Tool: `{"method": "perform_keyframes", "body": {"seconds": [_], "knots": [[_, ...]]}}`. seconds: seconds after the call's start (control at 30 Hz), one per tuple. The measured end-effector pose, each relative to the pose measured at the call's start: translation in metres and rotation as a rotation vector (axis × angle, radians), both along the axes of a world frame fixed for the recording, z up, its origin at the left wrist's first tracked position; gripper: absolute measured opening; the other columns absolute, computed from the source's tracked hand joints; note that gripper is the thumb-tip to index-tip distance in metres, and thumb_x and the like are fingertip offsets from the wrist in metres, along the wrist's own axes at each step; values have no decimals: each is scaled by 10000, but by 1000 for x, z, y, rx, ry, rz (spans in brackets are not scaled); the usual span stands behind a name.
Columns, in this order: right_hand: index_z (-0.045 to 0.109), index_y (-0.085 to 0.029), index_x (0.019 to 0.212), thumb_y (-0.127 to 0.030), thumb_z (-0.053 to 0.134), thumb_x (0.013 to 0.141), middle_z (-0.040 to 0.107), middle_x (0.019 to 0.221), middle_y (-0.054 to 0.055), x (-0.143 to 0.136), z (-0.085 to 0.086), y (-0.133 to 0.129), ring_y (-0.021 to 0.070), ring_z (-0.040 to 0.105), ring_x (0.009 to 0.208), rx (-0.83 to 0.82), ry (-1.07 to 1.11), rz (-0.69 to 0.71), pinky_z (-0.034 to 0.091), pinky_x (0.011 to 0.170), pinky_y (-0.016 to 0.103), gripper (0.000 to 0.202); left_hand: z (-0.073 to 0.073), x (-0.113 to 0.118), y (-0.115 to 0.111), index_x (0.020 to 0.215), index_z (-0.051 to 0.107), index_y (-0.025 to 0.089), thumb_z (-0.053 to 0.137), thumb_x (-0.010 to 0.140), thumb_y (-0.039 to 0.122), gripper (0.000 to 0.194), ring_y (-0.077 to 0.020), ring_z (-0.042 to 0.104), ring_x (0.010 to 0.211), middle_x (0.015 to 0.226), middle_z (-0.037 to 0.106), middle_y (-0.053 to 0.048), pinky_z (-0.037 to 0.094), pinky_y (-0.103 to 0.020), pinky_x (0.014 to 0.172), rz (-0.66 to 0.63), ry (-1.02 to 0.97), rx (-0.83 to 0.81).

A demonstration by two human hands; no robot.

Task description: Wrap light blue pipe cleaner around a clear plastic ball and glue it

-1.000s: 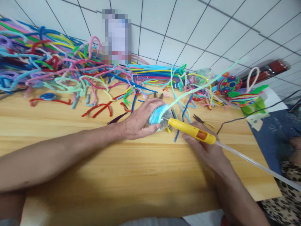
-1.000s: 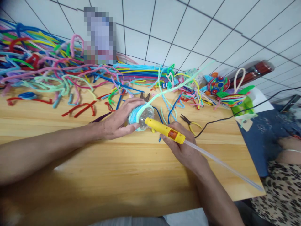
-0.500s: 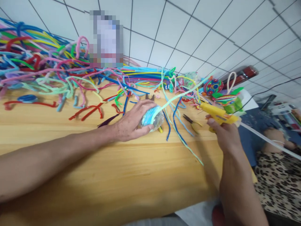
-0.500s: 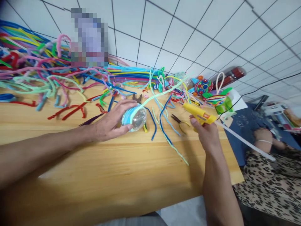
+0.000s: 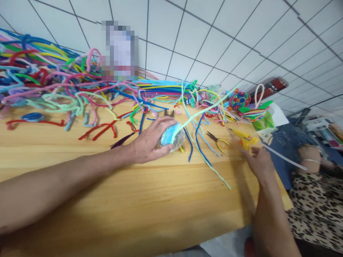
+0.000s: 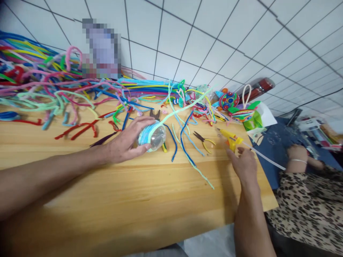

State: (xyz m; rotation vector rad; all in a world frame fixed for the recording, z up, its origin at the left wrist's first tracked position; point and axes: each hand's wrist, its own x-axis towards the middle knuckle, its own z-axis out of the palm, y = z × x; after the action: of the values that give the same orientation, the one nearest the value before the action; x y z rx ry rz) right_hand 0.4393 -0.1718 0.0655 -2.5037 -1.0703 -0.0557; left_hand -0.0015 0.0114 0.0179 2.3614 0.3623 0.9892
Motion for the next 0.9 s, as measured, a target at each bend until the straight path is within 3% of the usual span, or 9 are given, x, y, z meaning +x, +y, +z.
{"method": "perform_keyframes", "body": {"seconds": [0.07, 0.17, 0.3, 0.43, 0.57, 0.73, 0.9], "knots": [[661, -306, 741, -581, 818, 722, 682, 742, 99, -22, 10, -16, 315, 628, 736, 20, 35, 29, 487, 690, 491, 316, -1, 1, 0, 1650, 342, 253, 647, 1028, 350, 700, -402, 489, 1561, 1621, 496, -206, 456, -707, 1275, 1, 11, -24], [794, -327, 906, -663, 779, 822, 775, 895, 81, -72, 18, -21, 311, 709, 825, 69, 192, 227, 562, 766, 488, 346, -1, 3, -1, 1634, 364, 256, 651, 1019, 361, 687, -393, 490, 1553, 1609, 507, -198, 443, -700, 1291, 10, 7, -31], [818, -331, 1061, -565, 864, 843, 735, 902, 8, -151, 26, 20, 219, 687, 834, 214, 530, 573, 573, 813, 404, 323, -1, 4, -2, 1627, 379, 249, 651, 1017, 355, 677, -386, 494, 1552, 1605, 505, -201, 445, -687, 1298, 11, -4, -22], [778, -288, 1093, -553, 940, 792, 656, 861, -27, -207, 28, 72, 153, 611, 759, 321, 819, 697, 522, 696, 311, 433, -2, 4, -2, 1624, 386, 246, 669, 1006, 357, 689, -395, 494, 1553, 1614, 501, -211, 466, -683, 1287, -3, -14, -22], [721, -264, 865, -576, 978, 731, 547, 739, -55, -229, 24, 98, 126, 498, 663, 351, 912, 717, 447, 619, 288, 426, -2, 5, -1, 1631, 368, 261, 678, 1000, 364, 711, -404, 487, 1558, 1626, 494, -210, 483, -699, 1269, -12, -23, -27], [787, -272, 897, -521, 950, 753, 592, 746, -41, -237, 19, 101, 140, 506, 690, 409, 847, 672, 452, 652, 299, 331, 1, 6, -1, 1627, 349, 252, 664, 1002, 364, 708, -394, 494, 1560, 1608, 494, -225, 495, -694, 1265, -24, -23, 0], [750, -269, 839, -468, 901, 782, 629, 734, -38, -240, 12, 99, 143, 533, 673, 414, 860, 668, 462, 650, 295, 256, 6, 6, -3, 1614, 382, 242, 669, 977, 306, 701, -401, 500, 1561, 1614, 511, -224, 466, -697, 1289, -12, 0, -47]]}}
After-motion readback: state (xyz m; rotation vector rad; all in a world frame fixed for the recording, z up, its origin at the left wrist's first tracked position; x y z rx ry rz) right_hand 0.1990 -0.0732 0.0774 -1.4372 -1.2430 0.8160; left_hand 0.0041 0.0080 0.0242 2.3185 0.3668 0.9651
